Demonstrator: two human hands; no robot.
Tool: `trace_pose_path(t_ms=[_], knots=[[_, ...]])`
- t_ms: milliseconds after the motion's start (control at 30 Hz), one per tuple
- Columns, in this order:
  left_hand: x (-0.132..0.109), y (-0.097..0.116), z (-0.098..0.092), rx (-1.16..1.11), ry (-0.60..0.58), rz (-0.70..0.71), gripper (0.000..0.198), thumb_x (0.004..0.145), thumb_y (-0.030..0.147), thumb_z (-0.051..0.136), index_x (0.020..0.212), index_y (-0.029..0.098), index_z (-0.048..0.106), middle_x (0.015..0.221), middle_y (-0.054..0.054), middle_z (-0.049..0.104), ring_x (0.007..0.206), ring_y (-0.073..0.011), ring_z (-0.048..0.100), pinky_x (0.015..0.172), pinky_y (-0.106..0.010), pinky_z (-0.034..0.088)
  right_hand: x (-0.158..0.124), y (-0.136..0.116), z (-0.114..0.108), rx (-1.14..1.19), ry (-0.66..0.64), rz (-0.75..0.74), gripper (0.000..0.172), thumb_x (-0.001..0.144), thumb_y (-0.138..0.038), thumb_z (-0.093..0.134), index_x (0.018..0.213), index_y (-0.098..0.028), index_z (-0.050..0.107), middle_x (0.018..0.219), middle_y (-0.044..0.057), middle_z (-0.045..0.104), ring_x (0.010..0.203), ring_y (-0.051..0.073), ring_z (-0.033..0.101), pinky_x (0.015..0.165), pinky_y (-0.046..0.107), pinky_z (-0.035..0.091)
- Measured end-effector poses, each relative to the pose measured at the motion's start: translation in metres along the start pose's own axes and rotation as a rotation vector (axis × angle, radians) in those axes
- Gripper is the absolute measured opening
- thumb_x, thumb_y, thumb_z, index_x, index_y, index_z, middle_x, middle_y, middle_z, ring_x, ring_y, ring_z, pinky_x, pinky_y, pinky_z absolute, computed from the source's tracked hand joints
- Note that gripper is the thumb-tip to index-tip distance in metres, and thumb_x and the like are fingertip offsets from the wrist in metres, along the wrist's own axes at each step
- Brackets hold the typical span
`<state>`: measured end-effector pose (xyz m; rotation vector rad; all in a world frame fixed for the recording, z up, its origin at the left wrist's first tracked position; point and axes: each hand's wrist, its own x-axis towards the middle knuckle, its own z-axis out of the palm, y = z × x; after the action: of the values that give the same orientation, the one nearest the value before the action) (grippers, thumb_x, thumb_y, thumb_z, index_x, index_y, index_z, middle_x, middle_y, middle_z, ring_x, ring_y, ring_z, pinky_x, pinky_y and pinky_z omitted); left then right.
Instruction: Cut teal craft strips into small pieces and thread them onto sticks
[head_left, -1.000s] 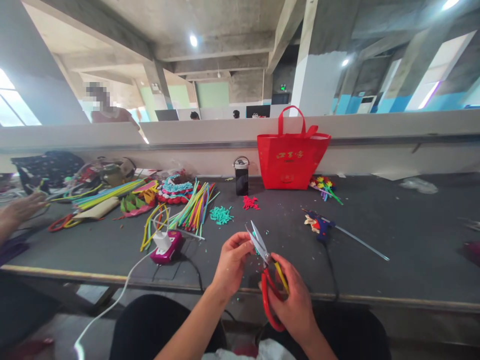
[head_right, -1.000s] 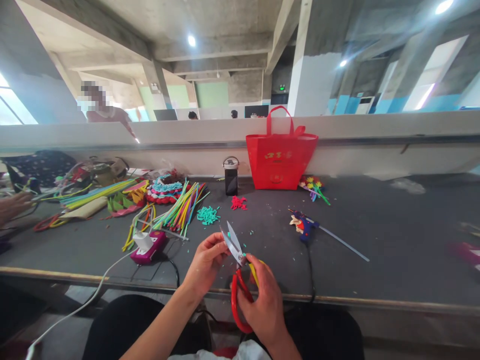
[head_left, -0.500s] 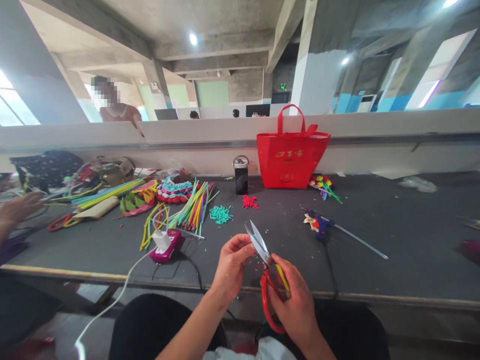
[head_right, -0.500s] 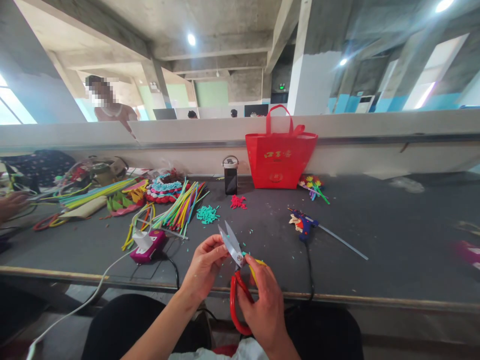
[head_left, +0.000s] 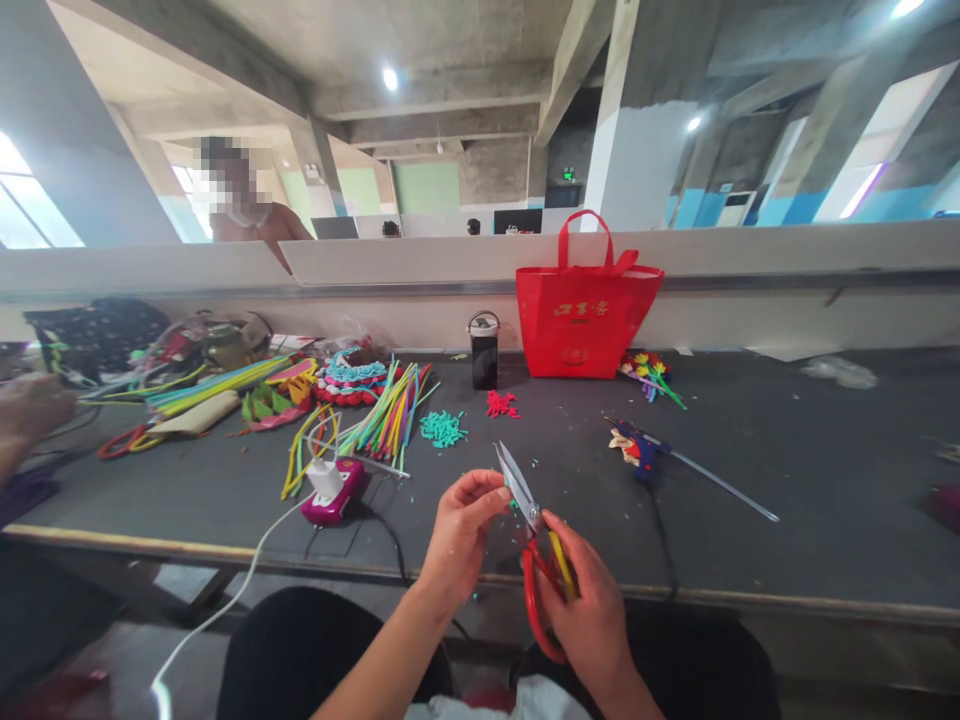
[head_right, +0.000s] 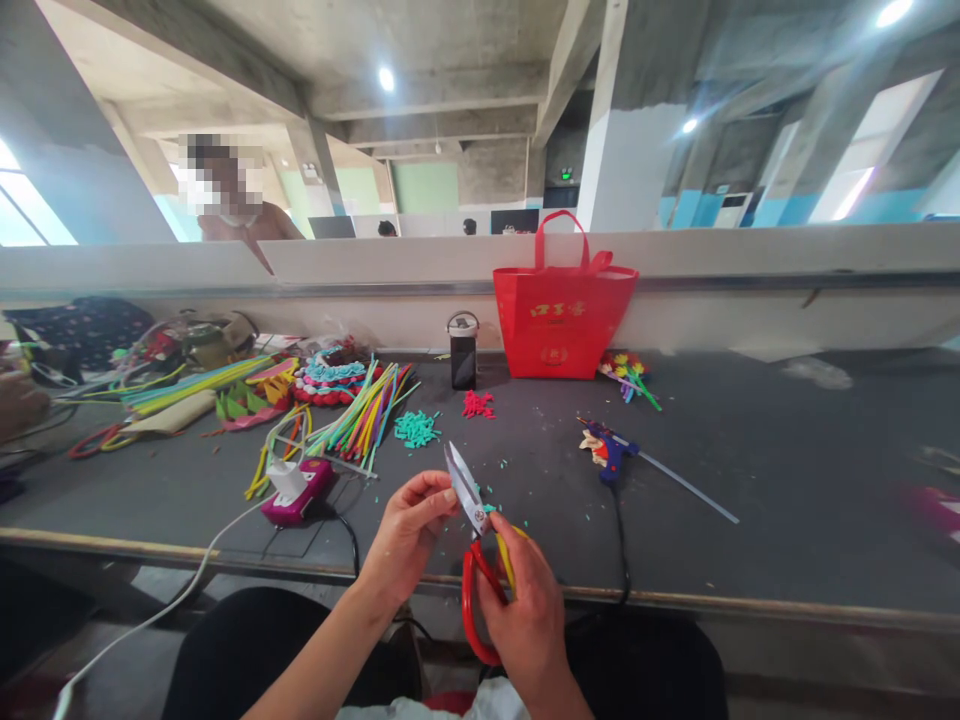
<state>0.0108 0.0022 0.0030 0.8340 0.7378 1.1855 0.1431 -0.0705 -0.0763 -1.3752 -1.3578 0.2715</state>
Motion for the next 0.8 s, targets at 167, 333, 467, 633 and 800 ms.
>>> trace_pose_path(t_ms=[167, 333, 467, 633, 800], knots=[[-0.003, 0.001, -0.003, -0.046, -0.047, -0.027, 0.019, 0.065, 0.018, 0.077, 0.081, 0.017, 0.067, 0.068, 0.001, 0.061, 0.060, -0.0075, 0.054, 0.060, -0.019, 0.041, 0.015, -0.016, -0.002, 0.403, -0.047, 0.312, 0.052, 0.077, -0.035, 0.069, 0.124, -0.022, 0.052, 0.106, 0.009, 0.069, 0.088, 0.022, 0.068, 0.073, 0.032, 0.057], [-0.009, 0.005, -0.004, -0.041, -0.115, -0.076, 0.017, 0.065, 0.017, 0.076, 0.078, 0.017, 0.064, 0.068, 0.001, 0.061, 0.058, -0.0078, 0.054, 0.059, -0.020, 0.040, 0.047, -0.040, -0.002, 0.638, -0.055, 0.362, 0.053, 0.072, -0.036, 0.072, 0.119, -0.023, 0.052, 0.087, 0.002, 0.069, 0.073, 0.016, 0.065, 0.061, 0.025, 0.053], [-0.011, 0.005, -0.007, -0.060, -0.167, -0.132, 0.017, 0.063, 0.013, 0.075, 0.073, 0.016, 0.062, 0.067, 0.001, 0.060, 0.056, -0.0074, 0.052, 0.058, -0.020, 0.040, 0.062, -0.051, 0.005, 0.727, -0.135, 0.423, 0.055, 0.070, -0.036, 0.074, 0.118, -0.024, 0.051, 0.086, 0.000, 0.066, 0.047, 0.006, 0.050, 0.040, 0.017, 0.040], [-0.009, 0.004, -0.014, -0.063, -0.240, -0.175, 0.014, 0.066, 0.011, 0.071, 0.075, 0.015, 0.061, 0.068, -0.001, 0.061, 0.058, -0.0084, 0.052, 0.059, -0.020, 0.039, 0.063, -0.050, 0.011, 0.795, -0.231, 0.484, 0.052, 0.073, -0.038, 0.071, 0.118, -0.024, 0.048, 0.076, -0.004, 0.062, 0.040, 0.004, 0.042, 0.034, 0.015, 0.032], [-0.008, 0.003, -0.023, 0.074, -0.219, -0.127, 0.007, 0.072, 0.015, 0.066, 0.077, 0.015, 0.062, 0.069, -0.001, 0.061, 0.062, -0.0092, 0.052, 0.062, -0.021, 0.039, 0.067, -0.047, 0.007, 0.805, -0.109, 0.487, 0.057, 0.069, -0.039, 0.074, 0.117, -0.025, 0.047, 0.073, -0.006, 0.060, 0.039, 0.004, 0.043, 0.035, 0.015, 0.035]])
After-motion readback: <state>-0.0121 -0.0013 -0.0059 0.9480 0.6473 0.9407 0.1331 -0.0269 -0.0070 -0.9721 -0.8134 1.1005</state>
